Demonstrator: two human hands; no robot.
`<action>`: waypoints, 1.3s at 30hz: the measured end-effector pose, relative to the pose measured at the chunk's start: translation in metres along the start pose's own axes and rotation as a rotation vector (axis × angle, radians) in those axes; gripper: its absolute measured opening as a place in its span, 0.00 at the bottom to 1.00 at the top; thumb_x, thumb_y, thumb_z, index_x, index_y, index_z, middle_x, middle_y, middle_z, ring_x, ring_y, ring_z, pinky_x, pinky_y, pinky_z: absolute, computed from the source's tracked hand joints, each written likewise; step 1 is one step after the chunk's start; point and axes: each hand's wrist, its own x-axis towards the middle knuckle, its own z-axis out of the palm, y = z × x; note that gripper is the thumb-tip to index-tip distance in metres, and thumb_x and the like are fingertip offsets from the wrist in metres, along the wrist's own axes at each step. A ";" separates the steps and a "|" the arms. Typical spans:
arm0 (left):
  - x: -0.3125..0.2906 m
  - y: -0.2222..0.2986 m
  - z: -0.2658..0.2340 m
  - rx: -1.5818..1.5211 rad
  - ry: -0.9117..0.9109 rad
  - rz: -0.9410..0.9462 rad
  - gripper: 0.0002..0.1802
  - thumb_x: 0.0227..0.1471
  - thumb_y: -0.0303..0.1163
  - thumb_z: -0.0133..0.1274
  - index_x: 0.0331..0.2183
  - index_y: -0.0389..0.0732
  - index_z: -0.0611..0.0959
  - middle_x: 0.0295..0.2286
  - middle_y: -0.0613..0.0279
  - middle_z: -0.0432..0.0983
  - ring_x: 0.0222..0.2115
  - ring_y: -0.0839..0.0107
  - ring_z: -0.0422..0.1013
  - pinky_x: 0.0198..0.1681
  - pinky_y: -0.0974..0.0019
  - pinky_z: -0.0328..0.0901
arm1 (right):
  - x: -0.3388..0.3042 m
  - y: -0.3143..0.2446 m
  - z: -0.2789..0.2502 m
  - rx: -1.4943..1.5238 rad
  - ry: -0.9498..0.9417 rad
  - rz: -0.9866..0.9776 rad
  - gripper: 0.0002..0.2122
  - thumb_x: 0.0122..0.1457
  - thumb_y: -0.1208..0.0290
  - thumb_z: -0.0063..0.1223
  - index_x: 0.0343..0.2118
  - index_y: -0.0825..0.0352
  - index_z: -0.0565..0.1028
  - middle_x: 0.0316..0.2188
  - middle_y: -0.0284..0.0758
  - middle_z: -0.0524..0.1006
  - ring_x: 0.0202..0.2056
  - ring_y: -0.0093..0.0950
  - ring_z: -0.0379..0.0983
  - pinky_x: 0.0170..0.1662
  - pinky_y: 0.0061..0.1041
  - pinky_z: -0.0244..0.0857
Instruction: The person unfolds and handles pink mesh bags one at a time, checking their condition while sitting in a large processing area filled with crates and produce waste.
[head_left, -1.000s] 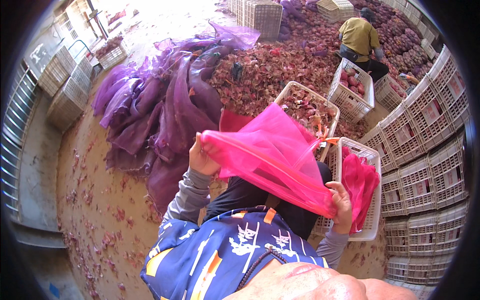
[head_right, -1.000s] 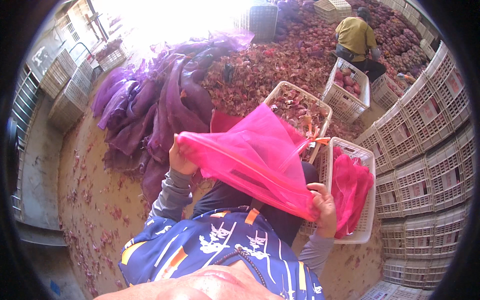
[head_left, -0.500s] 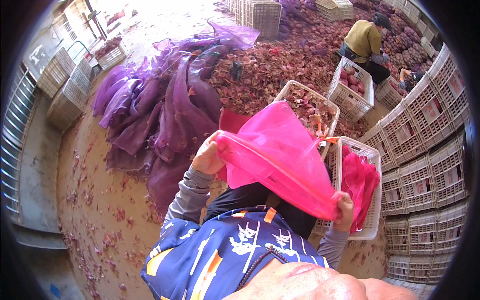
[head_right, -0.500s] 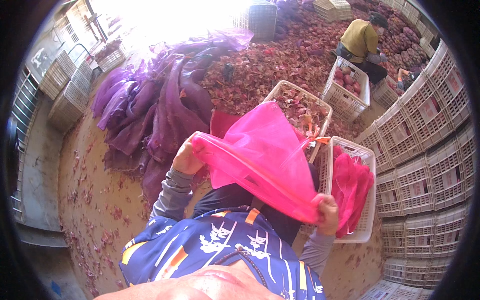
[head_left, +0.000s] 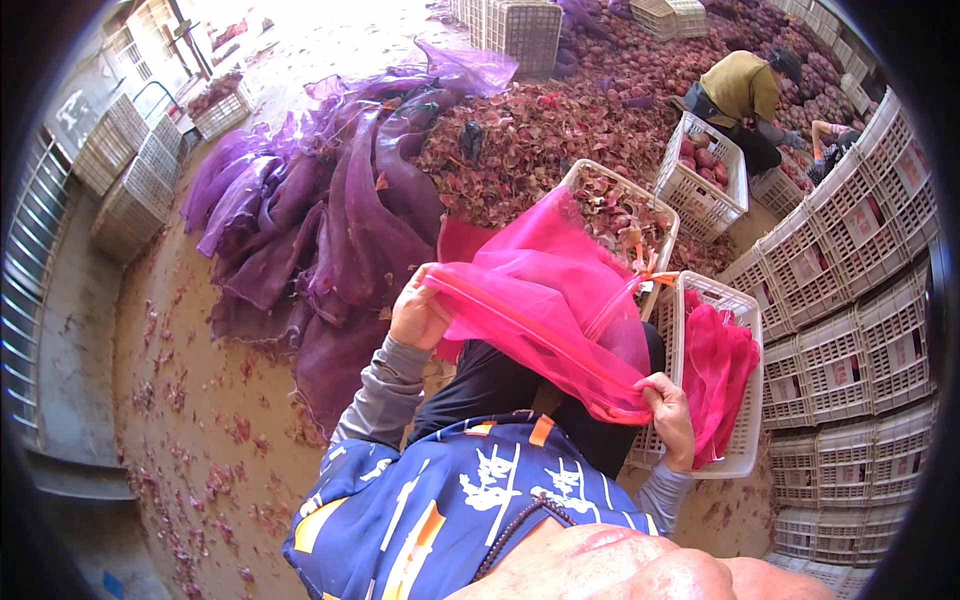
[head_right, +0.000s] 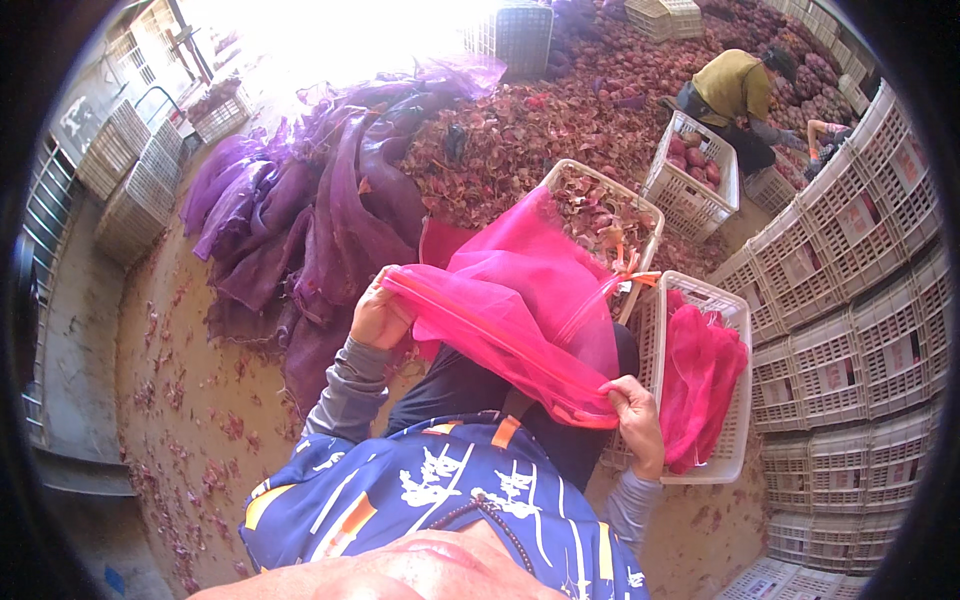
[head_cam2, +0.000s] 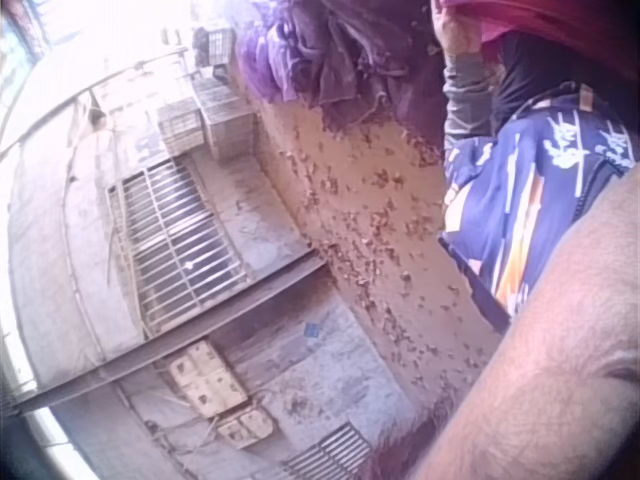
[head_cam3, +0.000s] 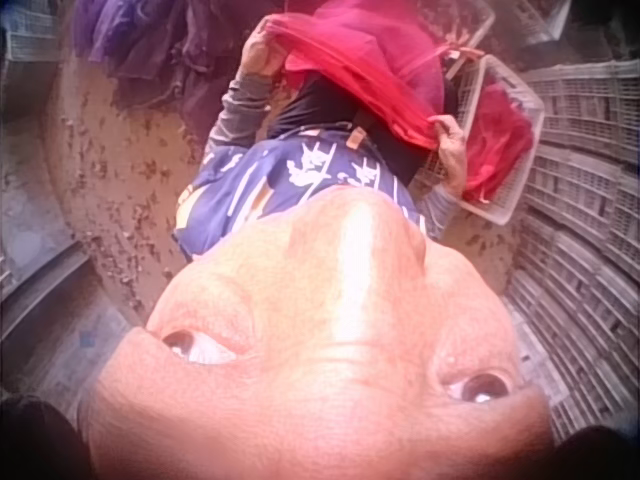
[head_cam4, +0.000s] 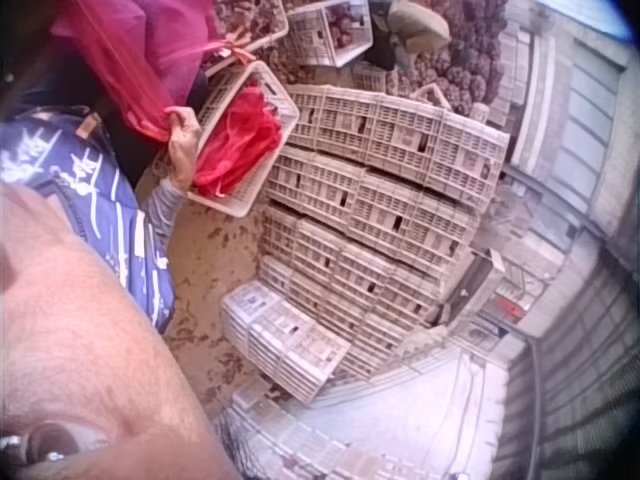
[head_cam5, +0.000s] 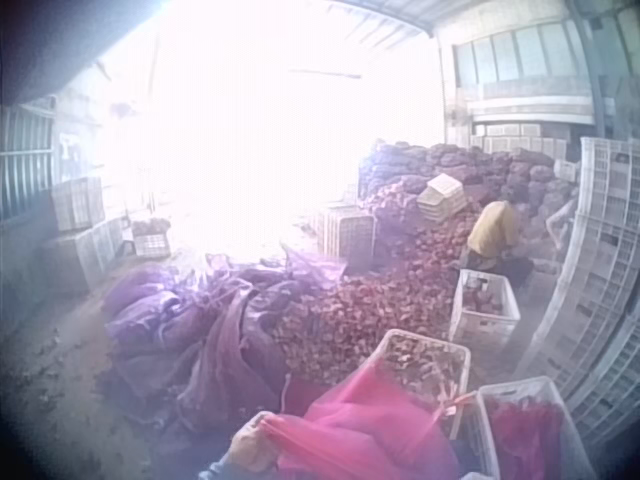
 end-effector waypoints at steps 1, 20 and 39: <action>-0.003 -0.002 0.004 0.008 -0.020 0.001 0.06 0.56 0.27 0.49 0.38 0.38 0.75 0.35 0.58 0.76 0.39 0.67 0.73 0.44 0.63 0.69 | 0.004 0.007 0.000 -0.058 0.084 -0.075 0.05 0.61 0.76 0.48 0.33 0.71 0.75 0.27 0.31 0.73 0.34 0.22 0.70 0.40 0.21 0.63; -0.009 0.031 0.008 0.572 -0.102 0.044 0.08 0.56 0.31 0.53 0.36 0.39 0.75 0.28 0.68 0.72 0.28 0.76 0.69 0.35 0.69 0.67 | -0.001 -0.025 -0.009 0.515 -0.178 0.027 0.19 0.49 0.70 0.64 0.42 0.66 0.69 0.29 0.26 0.72 0.28 0.12 0.64 0.30 0.12 0.57; -0.024 0.005 0.038 1.422 -0.856 -0.485 0.14 0.53 0.38 0.56 0.24 0.38 0.77 0.18 0.69 0.69 0.19 0.74 0.64 0.25 0.66 0.61 | 0.035 0.023 -0.019 1.129 0.867 0.111 0.10 0.62 0.73 0.45 0.45 0.66 0.74 0.30 0.31 0.76 0.17 0.15 0.64 0.16 0.13 0.60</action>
